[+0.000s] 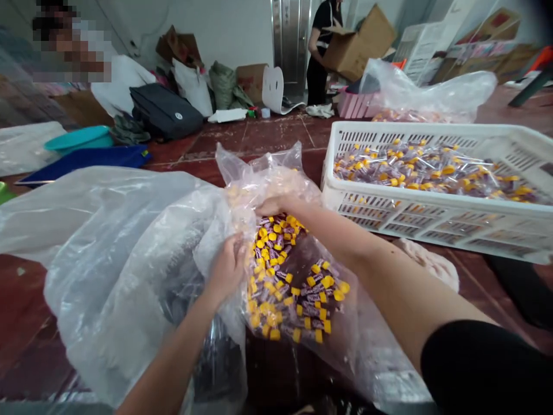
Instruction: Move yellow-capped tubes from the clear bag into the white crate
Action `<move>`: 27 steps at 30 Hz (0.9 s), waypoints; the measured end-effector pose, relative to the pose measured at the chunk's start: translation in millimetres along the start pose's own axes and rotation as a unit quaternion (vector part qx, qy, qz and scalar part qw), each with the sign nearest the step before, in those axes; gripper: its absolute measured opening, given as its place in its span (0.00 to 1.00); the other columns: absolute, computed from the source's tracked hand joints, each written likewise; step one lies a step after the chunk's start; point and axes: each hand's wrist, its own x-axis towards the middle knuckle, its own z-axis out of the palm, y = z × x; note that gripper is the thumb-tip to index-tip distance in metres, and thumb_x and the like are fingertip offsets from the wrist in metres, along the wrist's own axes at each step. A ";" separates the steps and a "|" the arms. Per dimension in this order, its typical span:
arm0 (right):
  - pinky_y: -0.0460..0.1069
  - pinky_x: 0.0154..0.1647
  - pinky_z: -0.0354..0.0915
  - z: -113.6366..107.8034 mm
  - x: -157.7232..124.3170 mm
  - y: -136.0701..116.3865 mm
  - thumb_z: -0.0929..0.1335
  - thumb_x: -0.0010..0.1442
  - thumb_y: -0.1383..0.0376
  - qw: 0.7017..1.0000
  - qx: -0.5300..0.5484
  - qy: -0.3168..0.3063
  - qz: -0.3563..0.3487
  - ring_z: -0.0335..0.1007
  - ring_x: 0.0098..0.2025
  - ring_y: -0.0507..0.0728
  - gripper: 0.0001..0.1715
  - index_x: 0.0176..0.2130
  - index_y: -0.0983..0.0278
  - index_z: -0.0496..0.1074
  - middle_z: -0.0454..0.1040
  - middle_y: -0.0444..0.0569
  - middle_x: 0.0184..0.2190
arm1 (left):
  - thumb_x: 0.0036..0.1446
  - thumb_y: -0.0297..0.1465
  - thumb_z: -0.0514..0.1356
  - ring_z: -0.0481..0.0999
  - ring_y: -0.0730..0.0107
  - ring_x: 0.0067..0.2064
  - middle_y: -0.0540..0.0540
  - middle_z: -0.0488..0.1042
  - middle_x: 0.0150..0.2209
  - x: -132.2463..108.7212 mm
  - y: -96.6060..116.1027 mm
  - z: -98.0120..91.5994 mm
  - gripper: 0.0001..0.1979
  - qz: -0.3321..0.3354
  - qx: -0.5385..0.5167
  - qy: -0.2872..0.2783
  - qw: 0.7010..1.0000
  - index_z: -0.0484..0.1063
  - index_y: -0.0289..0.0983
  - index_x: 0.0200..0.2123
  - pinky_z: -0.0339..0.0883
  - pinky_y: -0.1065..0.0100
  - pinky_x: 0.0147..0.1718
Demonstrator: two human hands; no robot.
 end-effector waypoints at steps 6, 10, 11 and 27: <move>0.55 0.67 0.59 -13.8 -74.1 32.8 0.62 0.73 0.60 0.997 -0.043 -0.058 -0.034 0.69 0.62 0.61 0.23 0.57 0.71 0.76 0.74 0.57 0.60 | 0.69 0.40 0.50 0.69 0.53 0.64 0.33 0.70 0.61 -18.7 4.8 3.0 0.22 0.064 0.027 -0.004 0.998 0.65 0.33 0.59 0.62 0.48 0.64; 0.53 0.65 0.61 -25.0 -144.5 41.1 0.61 0.74 0.60 0.995 -0.039 0.058 -0.069 0.70 0.61 0.58 0.24 0.61 0.67 0.73 0.74 0.52 0.61 | 0.67 0.40 0.57 0.70 0.52 0.59 0.37 0.71 0.53 -42.6 30.4 -8.9 0.18 0.116 0.086 0.109 0.984 0.75 0.37 0.52 0.61 0.49 0.63; 0.52 0.61 0.65 -22.6 -161.3 42.6 0.62 0.73 0.60 0.993 -0.037 0.080 -0.077 0.73 0.56 0.58 0.22 0.58 0.66 0.76 0.77 0.51 0.56 | 0.66 0.40 0.58 0.71 0.53 0.56 0.38 0.72 0.50 -51.5 37.7 -12.3 0.17 0.119 0.088 0.134 0.980 0.76 0.38 0.52 0.64 0.51 0.61; 0.52 0.50 0.74 32.4 -160.8 -21.2 0.65 0.66 0.74 0.984 -0.092 -0.049 -0.142 0.77 0.52 0.61 0.16 0.47 0.65 0.80 0.80 0.53 0.50 | 0.65 0.51 0.57 0.80 0.59 0.45 0.45 0.78 0.47 -116.3 63.6 -2.7 0.22 -0.092 -0.080 0.133 0.984 0.71 0.43 0.53 0.78 0.61 0.40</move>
